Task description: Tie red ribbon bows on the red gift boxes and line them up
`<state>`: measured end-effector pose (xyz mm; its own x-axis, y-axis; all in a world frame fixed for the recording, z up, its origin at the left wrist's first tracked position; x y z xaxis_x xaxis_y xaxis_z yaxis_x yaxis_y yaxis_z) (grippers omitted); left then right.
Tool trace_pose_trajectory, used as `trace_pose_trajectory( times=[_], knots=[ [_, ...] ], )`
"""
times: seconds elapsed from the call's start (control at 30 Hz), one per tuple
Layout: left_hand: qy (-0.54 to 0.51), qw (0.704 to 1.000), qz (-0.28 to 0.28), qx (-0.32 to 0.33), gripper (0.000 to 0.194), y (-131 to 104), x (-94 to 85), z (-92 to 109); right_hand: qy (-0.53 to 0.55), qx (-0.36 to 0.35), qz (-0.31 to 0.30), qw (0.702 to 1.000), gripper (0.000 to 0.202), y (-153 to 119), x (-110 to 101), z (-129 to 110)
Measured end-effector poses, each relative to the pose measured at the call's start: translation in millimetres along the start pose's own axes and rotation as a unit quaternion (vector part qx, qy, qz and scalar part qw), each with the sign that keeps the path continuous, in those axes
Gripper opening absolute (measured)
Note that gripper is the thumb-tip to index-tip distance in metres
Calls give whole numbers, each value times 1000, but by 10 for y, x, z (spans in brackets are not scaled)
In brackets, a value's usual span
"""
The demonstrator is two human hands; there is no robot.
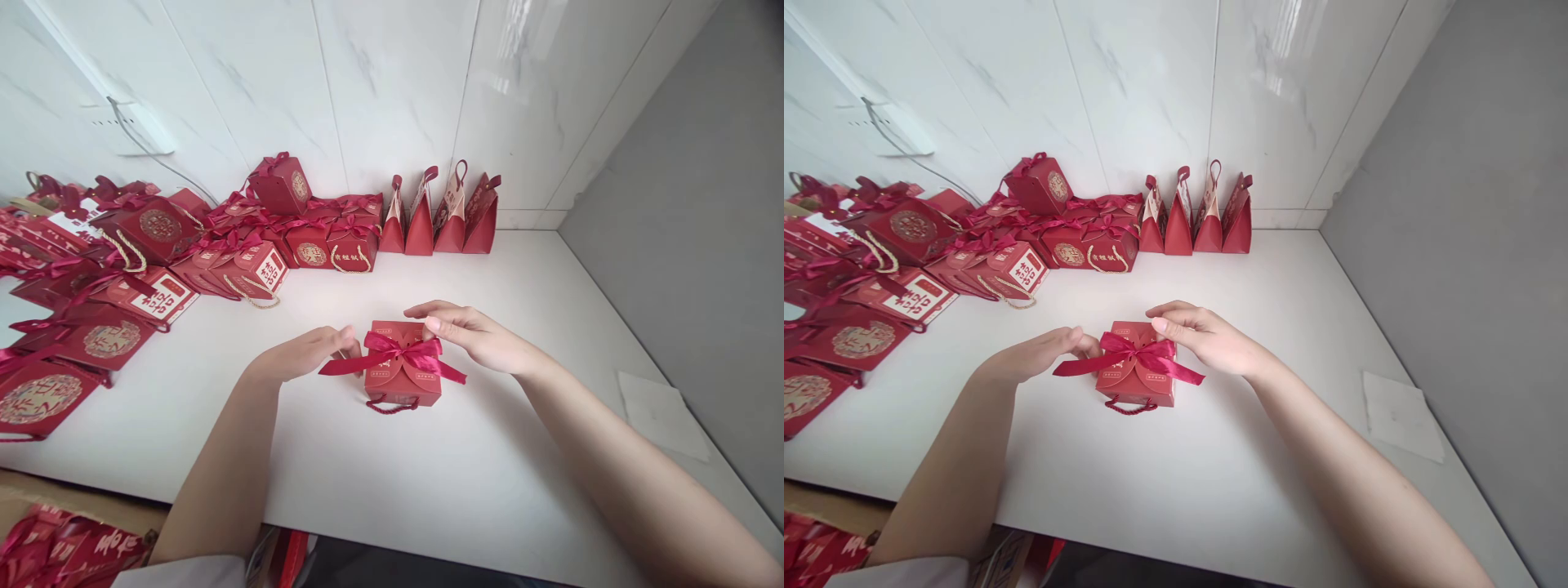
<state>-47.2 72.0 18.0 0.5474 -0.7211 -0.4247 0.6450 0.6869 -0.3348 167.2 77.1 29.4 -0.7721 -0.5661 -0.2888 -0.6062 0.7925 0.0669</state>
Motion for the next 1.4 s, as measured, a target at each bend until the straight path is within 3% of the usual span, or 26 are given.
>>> trace_pose_trajectory(
  times=[0.1,0.2,0.27,0.43,0.63,0.73,0.97,1.3,1.4],
  knots=[
    [5,993,113,-11,50,42,-34,42,6,4,-12,1000,47,-2,28,3],
    [5,976,213,38,31,61,-1,184,5,-4,-21,1000,39,-15,41,-7],
    [41,954,284,90,29,43,29,308,1,-16,-16,1000,35,-19,36,-12],
    [134,918,335,164,12,46,215,518,20,-18,24,999,42,17,14,16],
    [137,924,321,156,8,106,359,555,64,-25,19,997,43,35,50,9],
    [103,934,314,137,7,138,362,513,67,-33,16,997,34,21,55,20],
    [45,957,266,110,4,246,390,427,78,-31,43,996,32,38,61,102],
    [32,961,252,107,5,274,400,393,228,15,52,972,30,122,166,316],
    [13,961,247,121,4,258,362,375,223,6,62,973,27,124,140,280]
  ],
)
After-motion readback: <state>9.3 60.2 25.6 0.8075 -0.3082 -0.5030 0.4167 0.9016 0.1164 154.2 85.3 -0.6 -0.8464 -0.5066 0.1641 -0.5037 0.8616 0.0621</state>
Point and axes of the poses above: each hand's wrist, its own y-axis towards the middle knuckle, its own x-axis out of the palm, z = x × y, the point moved 6 cm from there along y, towards the middle knuckle, and after that the axes turned 1 degree about -x, right-handed, at the moved point
